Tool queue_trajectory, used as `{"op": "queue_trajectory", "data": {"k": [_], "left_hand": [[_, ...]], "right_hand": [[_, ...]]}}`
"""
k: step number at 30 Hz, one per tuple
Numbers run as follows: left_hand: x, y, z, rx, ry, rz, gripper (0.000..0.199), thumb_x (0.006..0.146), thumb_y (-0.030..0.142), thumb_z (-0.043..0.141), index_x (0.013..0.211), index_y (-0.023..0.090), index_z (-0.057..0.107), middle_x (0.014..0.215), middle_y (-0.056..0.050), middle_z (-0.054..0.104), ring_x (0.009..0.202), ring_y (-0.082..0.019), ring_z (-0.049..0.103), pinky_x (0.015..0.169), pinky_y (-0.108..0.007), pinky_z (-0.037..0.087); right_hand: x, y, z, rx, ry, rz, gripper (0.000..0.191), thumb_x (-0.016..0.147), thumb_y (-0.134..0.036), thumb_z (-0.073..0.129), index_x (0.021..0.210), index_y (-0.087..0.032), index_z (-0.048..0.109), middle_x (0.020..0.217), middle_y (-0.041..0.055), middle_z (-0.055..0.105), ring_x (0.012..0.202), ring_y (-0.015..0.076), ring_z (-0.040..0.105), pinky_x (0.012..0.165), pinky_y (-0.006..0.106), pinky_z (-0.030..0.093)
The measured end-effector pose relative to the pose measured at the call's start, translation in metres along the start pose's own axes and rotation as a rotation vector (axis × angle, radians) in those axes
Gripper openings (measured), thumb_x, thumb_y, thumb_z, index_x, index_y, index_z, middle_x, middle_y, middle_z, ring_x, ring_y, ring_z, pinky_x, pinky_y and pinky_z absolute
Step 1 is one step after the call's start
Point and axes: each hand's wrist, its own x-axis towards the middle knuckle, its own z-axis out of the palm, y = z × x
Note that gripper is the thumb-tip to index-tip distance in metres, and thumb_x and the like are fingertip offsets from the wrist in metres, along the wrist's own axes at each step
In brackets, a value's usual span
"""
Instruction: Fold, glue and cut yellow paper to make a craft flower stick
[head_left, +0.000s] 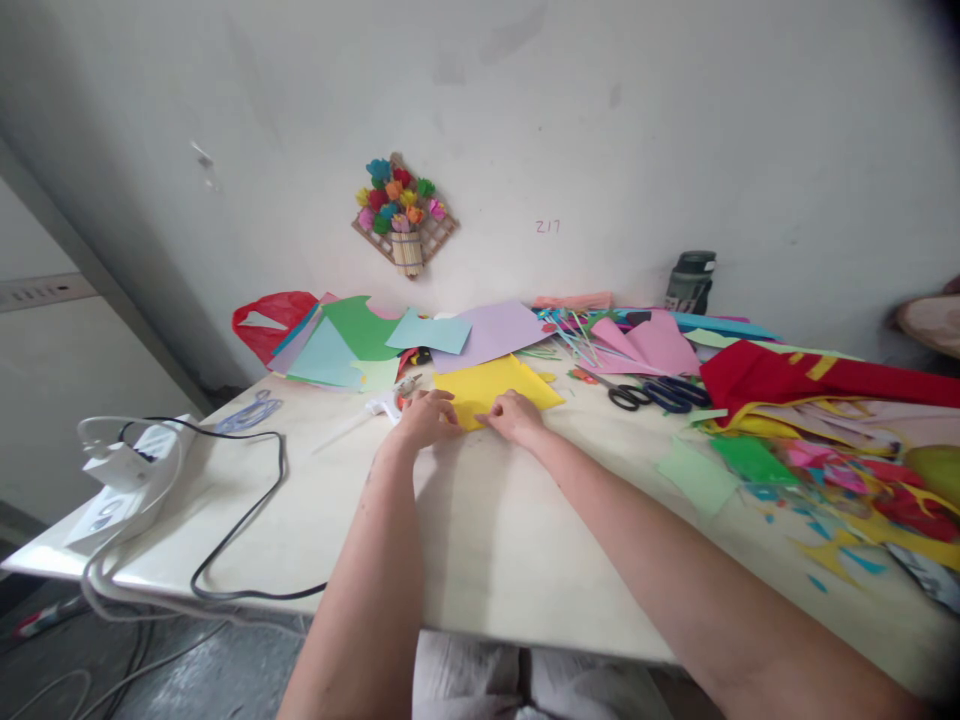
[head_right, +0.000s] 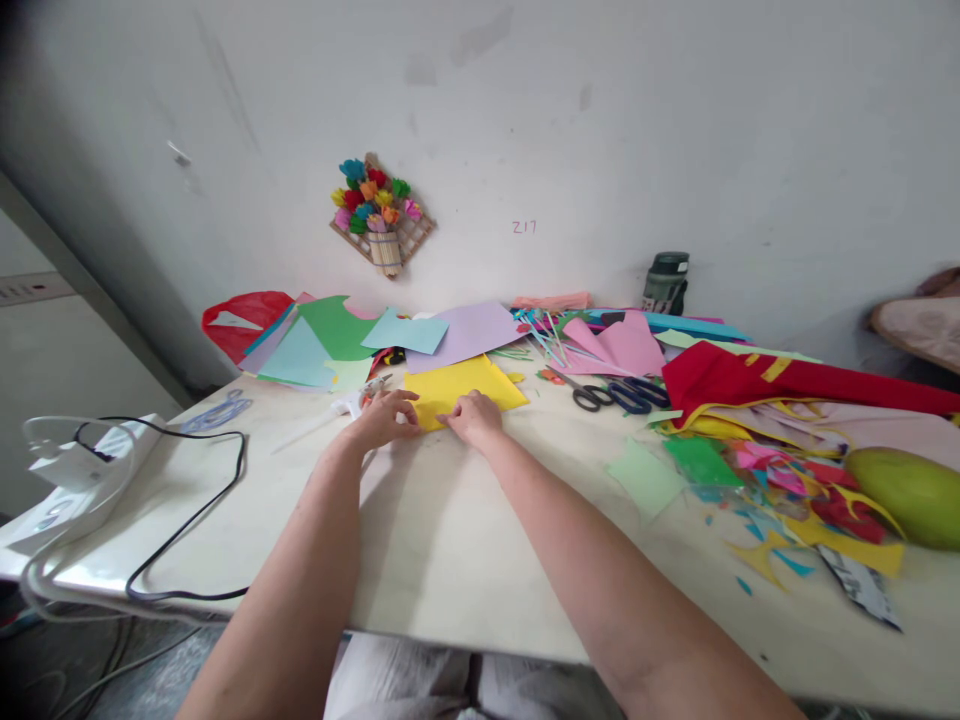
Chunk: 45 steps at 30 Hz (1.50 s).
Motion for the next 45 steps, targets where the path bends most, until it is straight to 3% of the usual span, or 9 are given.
{"op": "queue_trajectory", "data": {"k": [8, 25, 28, 33, 38, 45], "left_hand": [[0.0, 0.002, 0.0, 0.002, -0.06, 0.0, 0.012, 0.064, 0.03, 0.057, 0.068, 0.022, 0.063, 0.123, 0.002, 0.048, 0.111, -0.024, 0.036, 0.094, -0.04, 0.028], [0.001, 0.002, 0.003, 0.135, -0.075, -0.146, 0.025, 0.06, 0.047, 0.058, 0.069, 0.025, 0.065, 0.125, -0.001, 0.047, 0.119, -0.031, 0.028, 0.099, -0.05, 0.014], [0.001, 0.001, 0.004, 0.213, -0.05, -0.203, 0.032, 0.058, 0.053, 0.058, 0.075, 0.026, 0.065, 0.133, -0.002, 0.036, 0.125, -0.035, 0.017, 0.098, -0.054, 0.01], [-0.001, 0.003, 0.003, 0.218, -0.064, -0.301, 0.043, 0.056, 0.054, 0.061, 0.091, 0.028, 0.059, 0.144, 0.0, 0.01, 0.126, -0.036, -0.018, 0.095, -0.06, -0.003], [-0.002, 0.002, 0.001, 0.196, -0.089, -0.314, 0.052, 0.058, 0.053, 0.06, 0.104, 0.03, 0.052, 0.145, -0.001, 0.003, 0.124, -0.035, -0.022, 0.095, -0.06, -0.004], [0.004, 0.0, 0.01, 0.301, 0.064, -0.271, 0.061, 0.071, 0.056, 0.043, 0.123, 0.024, 0.04, 0.145, -0.005, 0.001, 0.124, -0.031, -0.025, 0.098, -0.058, -0.006]], "right_hand": [[0.0, 0.001, 0.002, -0.009, 0.003, -0.01, 0.04, 0.066, -0.06, 0.053, 0.066, -0.021, 0.063, 0.083, 0.004, 0.058, 0.072, 0.0136, 0.053, 0.061, 0.023, 0.035], [-0.001, -0.001, -0.002, 0.015, -0.019, -0.007, 0.039, 0.061, -0.058, 0.059, 0.067, -0.02, 0.063, 0.083, 0.0041, 0.058, 0.072, 0.0139, 0.054, 0.062, 0.023, 0.037], [-0.002, -0.002, -0.004, 0.011, -0.028, 0.0, 0.041, 0.058, -0.06, 0.06, 0.068, -0.02, 0.063, 0.084, 0.0046, 0.058, 0.073, 0.0141, 0.054, 0.061, 0.023, 0.036], [-0.004, -0.007, -0.007, -0.027, -0.051, 0.021, 0.047, 0.055, -0.065, 0.058, 0.069, -0.02, 0.063, 0.087, 0.0061, 0.057, 0.076, 0.0161, 0.054, 0.063, 0.024, 0.037], [-0.003, -0.01, -0.007, -0.068, -0.071, 0.049, 0.051, 0.052, -0.067, 0.058, 0.072, -0.021, 0.062, 0.091, 0.0075, 0.057, 0.081, 0.0191, 0.054, 0.066, 0.027, 0.038], [-0.003, -0.011, -0.009, -0.086, -0.081, 0.03, 0.049, 0.052, -0.066, 0.059, 0.071, -0.021, 0.061, 0.089, 0.0071, 0.057, 0.083, 0.0208, 0.054, 0.067, 0.028, 0.038]]}}
